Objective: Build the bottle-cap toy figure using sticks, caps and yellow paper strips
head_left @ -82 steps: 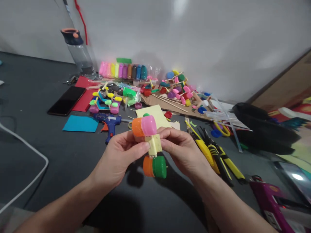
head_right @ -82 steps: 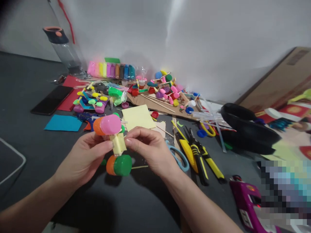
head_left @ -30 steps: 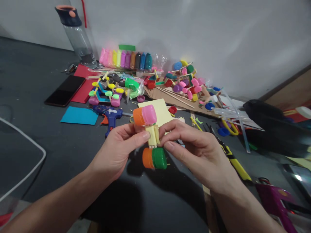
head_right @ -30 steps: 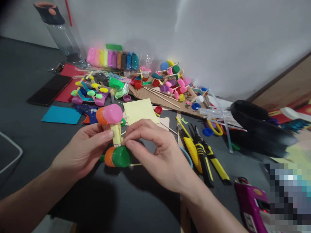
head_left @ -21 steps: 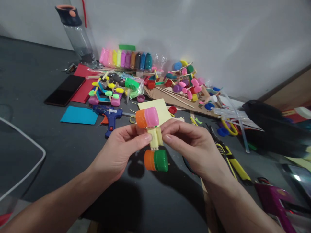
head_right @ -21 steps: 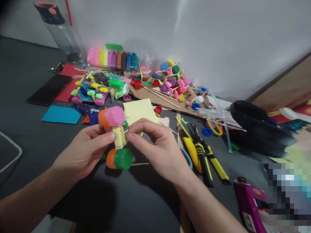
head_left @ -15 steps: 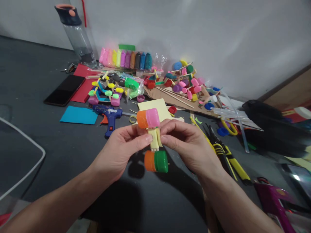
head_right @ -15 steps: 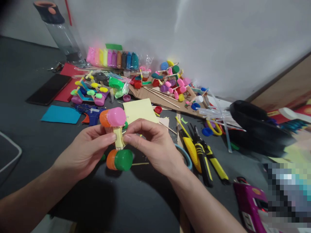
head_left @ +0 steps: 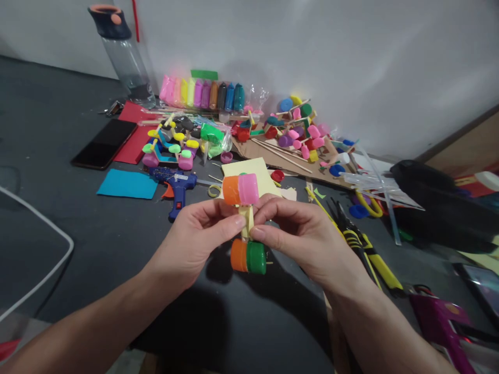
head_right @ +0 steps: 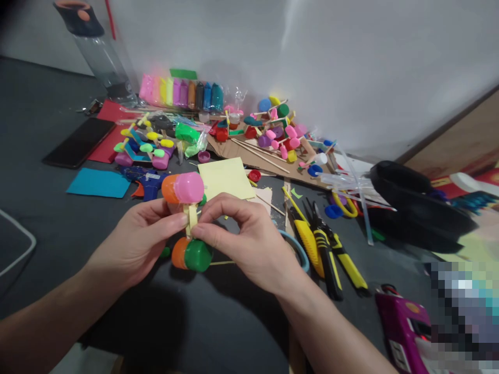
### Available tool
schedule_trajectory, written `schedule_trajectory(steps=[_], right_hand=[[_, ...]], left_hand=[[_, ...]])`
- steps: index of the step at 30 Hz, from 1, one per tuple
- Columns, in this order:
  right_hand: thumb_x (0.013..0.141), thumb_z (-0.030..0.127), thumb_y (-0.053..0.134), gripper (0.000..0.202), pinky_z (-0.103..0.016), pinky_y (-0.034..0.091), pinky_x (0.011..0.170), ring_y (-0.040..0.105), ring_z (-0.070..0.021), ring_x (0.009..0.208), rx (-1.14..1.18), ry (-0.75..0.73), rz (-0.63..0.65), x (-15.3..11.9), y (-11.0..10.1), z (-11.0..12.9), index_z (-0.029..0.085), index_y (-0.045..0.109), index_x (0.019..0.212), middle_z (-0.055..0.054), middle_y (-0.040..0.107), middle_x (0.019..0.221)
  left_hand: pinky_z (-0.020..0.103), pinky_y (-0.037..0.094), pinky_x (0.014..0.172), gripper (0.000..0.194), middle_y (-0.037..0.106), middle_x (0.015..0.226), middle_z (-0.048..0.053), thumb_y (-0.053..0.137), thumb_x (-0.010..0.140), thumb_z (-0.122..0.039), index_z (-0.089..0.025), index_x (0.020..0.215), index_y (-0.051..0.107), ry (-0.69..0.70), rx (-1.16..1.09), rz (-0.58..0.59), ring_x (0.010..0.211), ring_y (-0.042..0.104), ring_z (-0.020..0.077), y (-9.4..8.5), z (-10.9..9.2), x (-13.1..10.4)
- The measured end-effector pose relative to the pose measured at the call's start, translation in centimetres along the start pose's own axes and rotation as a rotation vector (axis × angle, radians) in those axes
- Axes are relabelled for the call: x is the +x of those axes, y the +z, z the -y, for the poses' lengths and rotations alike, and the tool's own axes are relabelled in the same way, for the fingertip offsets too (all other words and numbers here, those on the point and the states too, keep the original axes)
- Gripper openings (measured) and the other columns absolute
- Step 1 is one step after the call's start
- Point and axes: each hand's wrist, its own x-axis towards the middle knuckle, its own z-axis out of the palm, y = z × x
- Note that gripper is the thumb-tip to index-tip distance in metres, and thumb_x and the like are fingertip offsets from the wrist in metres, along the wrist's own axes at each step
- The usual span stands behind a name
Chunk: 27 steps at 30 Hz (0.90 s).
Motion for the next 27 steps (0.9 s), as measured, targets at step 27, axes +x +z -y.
schedule_trajectory(steps=[27], right_hand=[[0.092, 0.025, 0.067, 0.026, -0.024, 0.04, 0.066, 0.054, -0.0105, 0.07, -0.212, -0.084, -0.161, -0.3, 1.4, 0.4, 0.02, 0.061, 0.068, 0.004, 0.061, 0.072]], left_hand=[[0.017, 0.056, 0.072, 0.007, 0.074, 0.073, -0.003, 0.084, 0.077, -0.023, -0.021, 0.072, 0.079, 0.109, 0.203, 0.02, 0.071, 0.065, 0.0096, -0.4, 0.3, 0.1]])
